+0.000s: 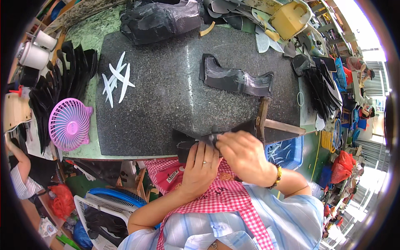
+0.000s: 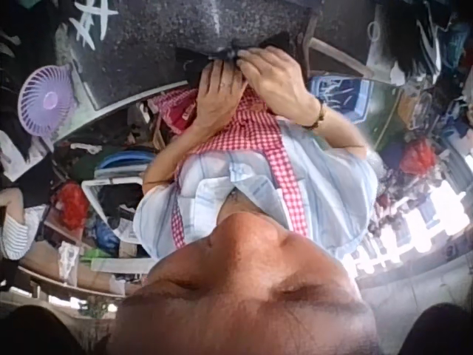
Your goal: Assembling shoe upper components by manually aligning and sticking reinforcement pieces onto black leather sections at a factory workbench.
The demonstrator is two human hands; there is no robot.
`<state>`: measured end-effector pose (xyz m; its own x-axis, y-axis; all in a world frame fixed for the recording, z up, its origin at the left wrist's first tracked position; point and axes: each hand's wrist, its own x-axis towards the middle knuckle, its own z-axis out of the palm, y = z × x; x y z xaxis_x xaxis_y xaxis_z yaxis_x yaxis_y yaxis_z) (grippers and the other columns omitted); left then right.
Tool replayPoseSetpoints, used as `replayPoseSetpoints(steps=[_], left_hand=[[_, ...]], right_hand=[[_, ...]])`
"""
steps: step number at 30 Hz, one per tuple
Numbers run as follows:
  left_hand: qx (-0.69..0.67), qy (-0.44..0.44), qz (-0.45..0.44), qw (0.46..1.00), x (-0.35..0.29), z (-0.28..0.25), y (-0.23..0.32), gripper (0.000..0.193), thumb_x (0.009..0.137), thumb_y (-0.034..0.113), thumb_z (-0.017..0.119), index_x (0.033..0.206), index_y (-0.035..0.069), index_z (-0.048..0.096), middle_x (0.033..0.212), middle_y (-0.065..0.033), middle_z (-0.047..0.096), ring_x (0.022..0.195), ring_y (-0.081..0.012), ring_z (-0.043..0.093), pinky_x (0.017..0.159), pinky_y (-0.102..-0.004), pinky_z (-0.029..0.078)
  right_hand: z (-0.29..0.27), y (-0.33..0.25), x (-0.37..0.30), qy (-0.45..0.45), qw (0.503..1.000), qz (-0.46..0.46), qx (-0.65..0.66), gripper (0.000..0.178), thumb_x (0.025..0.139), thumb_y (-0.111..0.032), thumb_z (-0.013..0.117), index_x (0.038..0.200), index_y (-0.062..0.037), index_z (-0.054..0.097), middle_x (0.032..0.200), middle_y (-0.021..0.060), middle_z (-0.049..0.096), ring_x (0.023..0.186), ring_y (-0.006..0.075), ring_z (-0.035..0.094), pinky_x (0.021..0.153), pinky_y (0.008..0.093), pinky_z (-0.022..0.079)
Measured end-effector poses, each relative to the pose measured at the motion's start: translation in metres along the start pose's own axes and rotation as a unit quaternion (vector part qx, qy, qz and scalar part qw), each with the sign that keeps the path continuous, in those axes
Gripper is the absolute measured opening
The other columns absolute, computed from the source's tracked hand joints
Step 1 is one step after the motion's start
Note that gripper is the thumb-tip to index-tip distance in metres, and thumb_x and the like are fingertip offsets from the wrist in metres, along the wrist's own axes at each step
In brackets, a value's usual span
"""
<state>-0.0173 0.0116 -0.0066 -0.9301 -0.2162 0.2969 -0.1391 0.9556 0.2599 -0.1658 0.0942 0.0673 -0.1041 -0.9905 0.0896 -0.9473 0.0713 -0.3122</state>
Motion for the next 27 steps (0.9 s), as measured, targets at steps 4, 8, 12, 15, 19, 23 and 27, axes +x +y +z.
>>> replayPoseSetpoints(steps=[4, 8, 12, 15, 19, 23, 27], left_hand=[[-0.134, -0.027, 0.027, 0.99, -0.008, -0.001, -0.02, 0.03, 0.08, 0.018, 0.06, 0.102, -0.002, 0.066, 0.106, -0.0183, 0.063, 0.106, -0.0335, 0.06, 0.103, -0.0498, 0.044], [-0.144, 0.012, 0.016, 0.989, -0.013, -0.008, -0.045, 0.038, 0.069, 0.01, 0.068, 0.103, -0.006, 0.066, 0.11, -0.0197, 0.064, 0.107, -0.0345, 0.061, 0.096, -0.0461, 0.05], [-0.129, 0.008, -0.008, 0.992, -0.006, -0.019, -0.05, 0.054, 0.069, 0.01, 0.071, 0.119, -0.008, 0.061, 0.126, -0.0205, 0.06, 0.116, -0.0361, 0.058, 0.097, -0.0436, 0.051], [-0.134, -0.009, -0.013, 0.991, -0.004, -0.021, -0.05, 0.054, 0.07, 0.011, 0.072, 0.119, -0.009, 0.061, 0.127, -0.0214, 0.059, 0.117, -0.0368, 0.057, 0.098, -0.0437, 0.05], [-0.141, -0.021, -0.032, 0.989, -0.009, -0.019, -0.049, 0.048, 0.068, 0.011, 0.077, 0.111, -0.004, 0.065, 0.12, -0.0209, 0.063, 0.113, -0.0375, 0.059, 0.095, -0.0431, 0.051], [-0.325, -0.101, -0.071, 0.938, 0.027, -0.067, -0.079, 0.043, 0.068, 0.014, 0.084, 0.105, 0.0, 0.067, 0.108, -0.0161, 0.068, 0.102, -0.0326, 0.065, 0.087, -0.0385, 0.053], [-0.477, -0.197, -0.455, 0.726, 0.054, -0.068, -0.092, 0.027, 0.079, 0.006, 0.079, 0.103, -0.001, 0.07, 0.099, -0.0062, 0.069, 0.09, -0.0172, 0.066, 0.083, -0.0315, 0.053]], right_hand=[[0.012, -0.009, -0.016, -0.009, 1.0, 0.018, 0.011, 0.036, 0.07, -0.017, 0.066, 0.1, 0.002, 0.064, 0.115, 0.018, 0.067, 0.103, 0.0294, 0.066, 0.087, 0.0406, 0.053], [0.008, -0.009, -0.01, -0.04, 0.999, 0.021, 0.02, 0.041, 0.072, -0.015, 0.069, 0.108, 0.0034, 0.063, 0.116, 0.0176, 0.064, 0.104, 0.03, 0.064, 0.086, 0.0388, 0.053], [0.005, -0.016, 0.006, -0.099, 0.978, 0.153, 0.106, 0.042, 0.079, -0.005, 0.066, 0.118, 0.0086, 0.06, 0.116, 0.0183, 0.059, 0.104, 0.03, 0.059, 0.087, 0.0355, 0.051], [0.015, -0.02, 0.009, 0.007, 0.984, 0.132, 0.121, 0.038, 0.076, -0.003, 0.065, 0.114, 0.0056, 0.064, 0.115, 0.0179, 0.062, 0.103, 0.0322, 0.059, 0.09, 0.0397, 0.051], [0.029, -0.025, -0.003, 0.02, 0.993, 0.073, 0.089, 0.044, 0.073, -0.007, 0.063, 0.114, 0.0087, 0.063, 0.118, 0.0233, 0.063, 0.104, 0.0324, 0.062, 0.092, 0.0419, 0.052], [0.038, -0.029, -0.011, -0.004, 0.998, -0.011, -0.055, 0.05, 0.076, -0.017, 0.057, 0.116, 0.0138, 0.061, 0.124, 0.03, 0.06, 0.106, 0.0344, 0.063, 0.097, 0.0428, 0.05], [0.038, -0.031, -0.007, -0.028, 0.979, -0.089, -0.181, 0.053, 0.076, -0.024, 0.054, 0.112, 0.0141, 0.065, 0.117, 0.0321, 0.064, 0.102, 0.035, 0.065, 0.096, 0.0428, 0.051]])
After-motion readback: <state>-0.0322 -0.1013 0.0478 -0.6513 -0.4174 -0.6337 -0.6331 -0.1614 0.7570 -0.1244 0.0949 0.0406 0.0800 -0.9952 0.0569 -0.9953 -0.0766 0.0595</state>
